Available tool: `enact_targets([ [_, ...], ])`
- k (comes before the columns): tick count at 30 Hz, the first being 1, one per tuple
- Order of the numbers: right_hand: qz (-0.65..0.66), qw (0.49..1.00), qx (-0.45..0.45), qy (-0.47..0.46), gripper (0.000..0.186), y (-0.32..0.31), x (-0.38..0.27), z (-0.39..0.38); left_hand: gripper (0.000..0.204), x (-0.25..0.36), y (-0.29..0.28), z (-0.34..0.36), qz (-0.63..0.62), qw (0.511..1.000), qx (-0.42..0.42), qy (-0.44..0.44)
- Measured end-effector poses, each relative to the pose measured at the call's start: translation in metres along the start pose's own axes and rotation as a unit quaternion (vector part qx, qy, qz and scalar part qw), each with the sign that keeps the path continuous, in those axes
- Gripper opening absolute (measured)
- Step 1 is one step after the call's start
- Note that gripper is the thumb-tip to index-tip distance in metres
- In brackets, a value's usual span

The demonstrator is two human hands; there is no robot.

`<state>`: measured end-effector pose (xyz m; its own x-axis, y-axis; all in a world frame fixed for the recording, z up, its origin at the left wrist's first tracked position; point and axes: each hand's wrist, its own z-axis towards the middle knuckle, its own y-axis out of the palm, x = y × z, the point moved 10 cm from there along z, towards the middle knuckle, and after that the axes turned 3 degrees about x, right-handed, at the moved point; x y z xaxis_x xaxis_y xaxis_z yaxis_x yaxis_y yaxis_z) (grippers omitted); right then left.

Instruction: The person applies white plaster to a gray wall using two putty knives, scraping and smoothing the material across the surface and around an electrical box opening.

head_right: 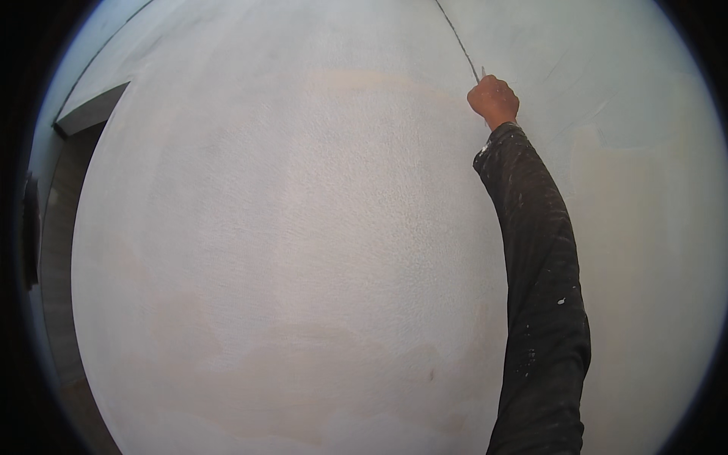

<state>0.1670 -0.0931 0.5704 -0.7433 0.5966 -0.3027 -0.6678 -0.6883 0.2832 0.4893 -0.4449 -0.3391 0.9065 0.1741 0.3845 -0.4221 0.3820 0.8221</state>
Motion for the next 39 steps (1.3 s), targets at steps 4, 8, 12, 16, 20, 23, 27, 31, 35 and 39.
enact_targets([
  [4,-0.034,0.999,-0.027,-0.001,0.030,-0.010,-0.012,-0.009,0.047,0.025,-0.044,-0.014,-0.004,0.999,0.033,-0.003],
  [8,0.019,1.000,0.011,0.003,0.029,-0.069,-0.037,-0.006,0.046,0.052,-0.080,-0.043,-0.019,0.998,0.052,0.014],
  [12,0.093,0.993,-0.002,-0.071,0.029,-0.124,-0.134,-0.078,0.045,0.079,-0.136,-0.100,0.003,0.998,0.065,0.006],
  [16,0.164,0.963,0.036,-0.211,0.023,-0.171,-0.210,-0.082,0.053,0.036,-0.026,-0.123,-0.009,0.996,0.084,0.031],
  [20,0.143,0.913,0.004,-0.381,0.029,-0.193,-0.261,-0.257,0.055,0.006,0.021,-0.185,0.117,0.987,0.089,0.061],
  [23,0.254,0.841,-0.074,-0.473,0.020,-0.226,-0.291,-0.267,0.054,0.010,0.087,-0.160,0.078,0.992,0.008,0.094],
  [27,0.287,0.870,-0.033,-0.399,0.016,-0.227,-0.203,-0.199,0.048,-0.028,0.089,-0.166,-0.028,0.999,-0.005,0.027],
  [31,0.152,0.938,0.081,-0.301,0.017,-0.192,-0.057,-0.090,0.044,-0.011,0.114,-0.170,0.068,0.991,-0.021,0.112],
  [35,0.009,0.973,0.163,-0.161,0.020,-0.170,0.120,-0.005,0.043,-0.020,0.112,-0.164,0.092,0.991,0.003,0.100],
  [39,-0.054,0.998,0.027,-0.002,0.025,-0.134,0.221,0.021,0.043,-0.037,0.099,-0.156,0.070,0.994,0.048,0.066],
])
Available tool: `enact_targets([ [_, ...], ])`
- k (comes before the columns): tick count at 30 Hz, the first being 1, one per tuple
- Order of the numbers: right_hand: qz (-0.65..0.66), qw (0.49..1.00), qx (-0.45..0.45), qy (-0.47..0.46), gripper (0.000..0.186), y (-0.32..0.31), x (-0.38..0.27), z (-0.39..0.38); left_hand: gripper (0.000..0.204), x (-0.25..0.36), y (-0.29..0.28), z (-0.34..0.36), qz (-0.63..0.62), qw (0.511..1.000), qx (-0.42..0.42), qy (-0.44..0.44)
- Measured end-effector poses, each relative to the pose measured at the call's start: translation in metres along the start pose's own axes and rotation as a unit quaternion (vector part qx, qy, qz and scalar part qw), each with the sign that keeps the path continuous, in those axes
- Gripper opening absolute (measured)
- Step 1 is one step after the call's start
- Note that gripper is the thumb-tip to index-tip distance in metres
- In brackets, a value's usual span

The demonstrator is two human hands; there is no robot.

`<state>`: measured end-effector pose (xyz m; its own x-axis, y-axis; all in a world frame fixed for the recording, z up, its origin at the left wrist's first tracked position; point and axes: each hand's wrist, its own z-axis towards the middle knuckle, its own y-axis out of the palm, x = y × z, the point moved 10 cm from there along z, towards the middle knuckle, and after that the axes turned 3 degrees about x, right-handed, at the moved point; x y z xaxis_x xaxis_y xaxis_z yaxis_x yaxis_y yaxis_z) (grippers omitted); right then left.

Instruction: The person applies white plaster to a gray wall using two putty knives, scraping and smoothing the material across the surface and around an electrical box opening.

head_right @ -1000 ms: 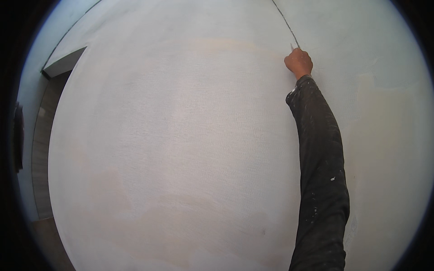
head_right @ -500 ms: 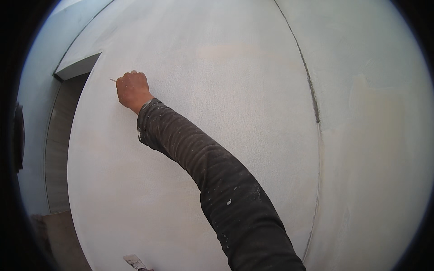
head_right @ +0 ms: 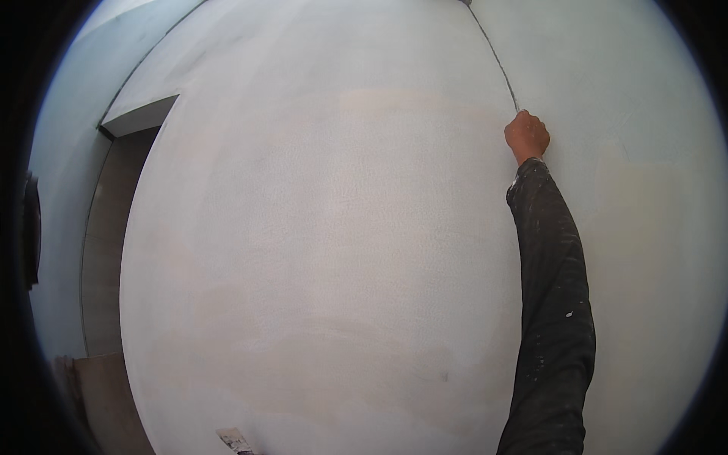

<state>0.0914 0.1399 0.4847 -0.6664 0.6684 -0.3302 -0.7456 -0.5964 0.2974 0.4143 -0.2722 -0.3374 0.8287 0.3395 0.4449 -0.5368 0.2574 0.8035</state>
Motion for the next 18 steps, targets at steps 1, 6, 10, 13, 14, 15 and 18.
enact_targets([
  [1,0.037,0.999,-0.012,0.019,0.024,0.010,-0.010,-0.003,0.042,-0.001,-0.001,0.000,-0.013,1.000,-0.008,-0.006],
  [6,0.148,0.982,0.024,-0.112,0.022,-0.018,-0.190,-0.043,0.039,-0.002,0.007,0.001,-0.027,0.999,-0.021,-0.023],
  [10,0.311,0.896,0.030,-0.314,0.020,-0.092,-0.377,-0.179,0.039,-0.002,0.006,0.006,-0.014,1.000,-0.028,0.000],
  [13,0.440,0.780,0.011,-0.444,0.011,-0.172,-0.464,-0.358,0.046,0.022,-0.006,0.008,0.050,0.998,-0.009,0.034],
  [14,0.500,0.706,-0.101,-0.492,0.011,-0.203,-0.478,-0.414,0.047,0.039,-0.010,0.005,0.053,0.998,-0.013,0.037],
  [15,0.520,0.647,-0.169,-0.531,0.012,-0.219,-0.479,-0.460,0.048,0.052,0.000,0.000,0.048,0.998,-0.030,0.032],
  [18,0.591,0.600,-0.184,-0.507,0.014,-0.271,-0.446,-0.514,0.051,0.067,-0.026,-0.012,0.040,0.995,-0.088,0.002],
])
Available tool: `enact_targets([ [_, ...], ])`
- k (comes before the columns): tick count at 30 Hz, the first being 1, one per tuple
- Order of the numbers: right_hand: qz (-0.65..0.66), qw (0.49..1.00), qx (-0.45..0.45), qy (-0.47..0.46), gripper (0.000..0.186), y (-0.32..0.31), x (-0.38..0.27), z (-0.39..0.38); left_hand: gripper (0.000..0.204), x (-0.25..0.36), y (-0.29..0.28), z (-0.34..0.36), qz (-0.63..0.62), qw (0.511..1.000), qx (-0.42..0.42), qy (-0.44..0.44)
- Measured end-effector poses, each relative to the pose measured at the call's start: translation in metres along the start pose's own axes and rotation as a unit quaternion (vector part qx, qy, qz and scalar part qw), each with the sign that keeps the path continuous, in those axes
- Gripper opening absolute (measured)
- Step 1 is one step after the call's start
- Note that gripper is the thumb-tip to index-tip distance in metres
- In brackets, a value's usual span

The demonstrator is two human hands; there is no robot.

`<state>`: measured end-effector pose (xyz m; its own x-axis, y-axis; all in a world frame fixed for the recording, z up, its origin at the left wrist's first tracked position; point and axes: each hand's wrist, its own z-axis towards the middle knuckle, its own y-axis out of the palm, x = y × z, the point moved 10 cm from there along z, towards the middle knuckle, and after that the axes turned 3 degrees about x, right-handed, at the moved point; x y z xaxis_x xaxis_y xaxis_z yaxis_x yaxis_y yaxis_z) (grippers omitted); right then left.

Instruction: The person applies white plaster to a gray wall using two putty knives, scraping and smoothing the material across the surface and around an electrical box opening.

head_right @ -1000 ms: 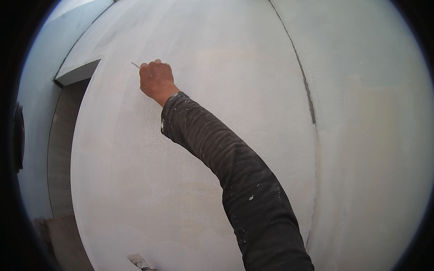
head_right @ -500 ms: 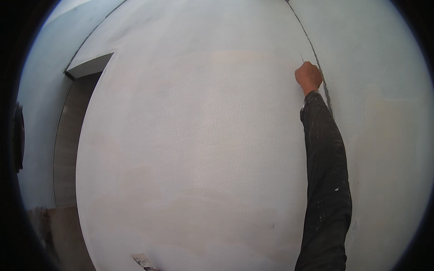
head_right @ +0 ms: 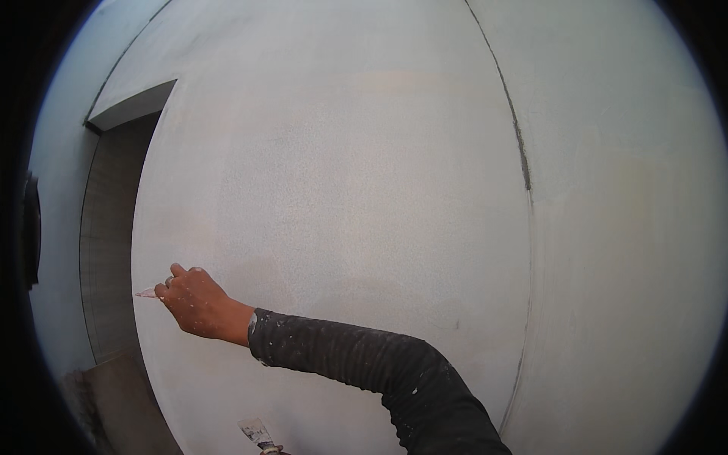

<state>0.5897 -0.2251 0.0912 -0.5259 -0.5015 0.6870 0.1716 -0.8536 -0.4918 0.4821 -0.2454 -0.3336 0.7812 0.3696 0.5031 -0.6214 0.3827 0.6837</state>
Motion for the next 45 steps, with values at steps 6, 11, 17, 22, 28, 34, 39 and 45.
enact_targets([
  [6,0.101,0.960,0.180,0.187,0.028,-0.060,-0.079,-0.081,0.045,0.046,-0.119,-0.042,0.136,0.985,-0.033,-0.105],
  [11,0.122,0.812,0.140,0.554,0.031,-0.024,-0.161,-0.295,0.033,0.046,-0.201,-0.083,0.238,0.945,-0.121,-0.191],
  [17,0.074,0.423,0.046,0.902,0.031,0.032,-0.426,-0.517,0.022,0.033,-0.249,-0.113,0.183,0.881,-0.126,-0.418],
  [22,0.069,0.394,-0.056,0.915,0.032,0.060,-0.571,-0.529,0.021,0.021,-0.239,-0.128,0.195,0.840,-0.180,-0.473],
  [28,0.012,0.412,-0.040,0.910,0.033,0.059,-0.587,-0.498,0.026,-0.007,-0.217,-0.166,0.169,0.796,-0.246,-0.527],
  [34,-0.003,0.353,0.032,0.935,0.034,0.027,-0.554,-0.434,0.030,-0.029,-0.241,-0.203,0.194,0.765,-0.314,-0.528],
  [39,0.025,0.321,0.047,0.946,0.033,0.011,-0.569,-0.409,0.036,-0.014,-0.250,-0.219,0.243,0.747,-0.385,-0.485],
  [45,0.065,0.192,0.145,0.968,0.028,0.014,-0.674,-0.442,0.045,-0.010,-0.294,-0.274,0.241,0.717,-0.433,-0.490],
])
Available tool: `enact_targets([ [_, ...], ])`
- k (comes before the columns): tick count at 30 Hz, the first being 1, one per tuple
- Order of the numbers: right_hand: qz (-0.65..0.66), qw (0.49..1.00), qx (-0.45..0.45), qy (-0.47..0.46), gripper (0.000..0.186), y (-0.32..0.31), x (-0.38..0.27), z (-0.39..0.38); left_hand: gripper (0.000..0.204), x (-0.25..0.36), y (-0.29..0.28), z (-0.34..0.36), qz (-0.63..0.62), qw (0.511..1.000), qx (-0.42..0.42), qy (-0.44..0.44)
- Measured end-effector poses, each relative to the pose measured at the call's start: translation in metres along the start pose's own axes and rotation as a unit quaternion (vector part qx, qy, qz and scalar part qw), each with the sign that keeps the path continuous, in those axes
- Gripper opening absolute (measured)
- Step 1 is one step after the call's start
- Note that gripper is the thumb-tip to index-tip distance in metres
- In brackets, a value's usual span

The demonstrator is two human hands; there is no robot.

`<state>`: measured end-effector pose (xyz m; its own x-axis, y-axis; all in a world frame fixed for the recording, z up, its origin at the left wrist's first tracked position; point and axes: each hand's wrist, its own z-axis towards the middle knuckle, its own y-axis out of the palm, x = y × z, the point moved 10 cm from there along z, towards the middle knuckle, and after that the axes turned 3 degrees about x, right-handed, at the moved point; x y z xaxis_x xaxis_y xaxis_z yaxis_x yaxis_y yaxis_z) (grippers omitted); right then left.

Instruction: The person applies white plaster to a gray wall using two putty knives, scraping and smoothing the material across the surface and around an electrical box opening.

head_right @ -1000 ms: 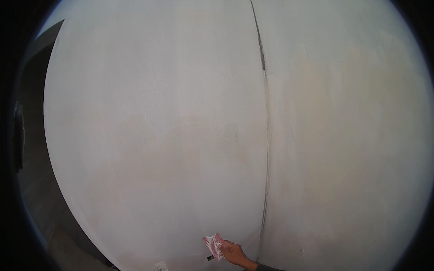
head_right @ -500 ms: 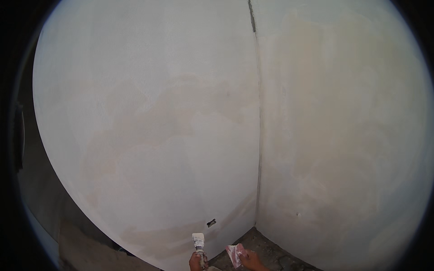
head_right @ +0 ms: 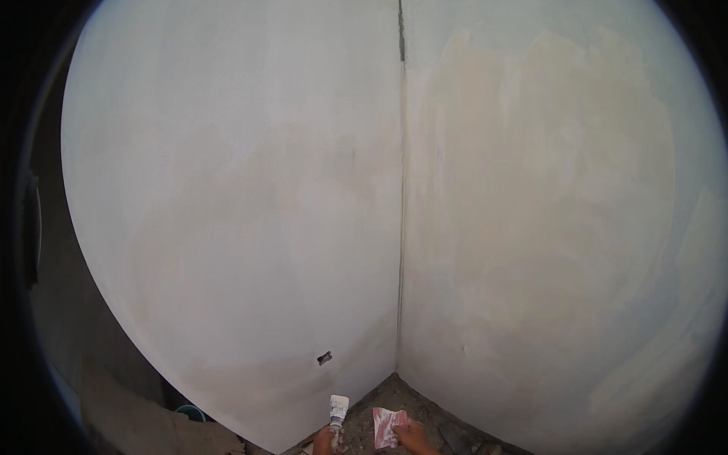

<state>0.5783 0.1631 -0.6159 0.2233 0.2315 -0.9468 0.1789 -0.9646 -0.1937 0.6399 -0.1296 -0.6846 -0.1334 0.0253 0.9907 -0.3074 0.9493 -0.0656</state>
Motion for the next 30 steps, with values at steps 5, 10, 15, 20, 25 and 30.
enact_targets([
  [5,0.007,0.995,0.102,-0.013,0.024,-0.041,0.040,-0.062,0.036,-0.007,0.045,-0.040,0.051,0.994,-0.090,0.019],
  [10,0.024,0.991,0.130,0.004,0.024,-0.039,0.066,-0.126,0.027,0.022,0.054,-0.118,-0.093,0.974,-0.148,-0.147],
  [15,0.064,0.982,0.175,-0.032,0.024,-0.051,0.145,-0.129,0.026,0.026,0.060,-0.144,-0.036,0.976,-0.174,-0.128],
  [20,0.074,0.992,0.106,0.008,0.023,0.002,0.148,-0.136,0.028,-0.006,0.014,-0.153,0.051,0.993,-0.103,0.040],
  [25,0.014,0.996,0.087,-0.011,0.018,0.023,0.060,-0.135,0.034,0.010,-0.025,-0.168,-0.102,0.981,-0.062,-0.155],
  [30,0.092,0.993,0.024,0.069,0.019,0.059,0.012,-0.119,0.033,0.029,-0.052,-0.157,-0.064,0.997,-0.017,-0.037],
])
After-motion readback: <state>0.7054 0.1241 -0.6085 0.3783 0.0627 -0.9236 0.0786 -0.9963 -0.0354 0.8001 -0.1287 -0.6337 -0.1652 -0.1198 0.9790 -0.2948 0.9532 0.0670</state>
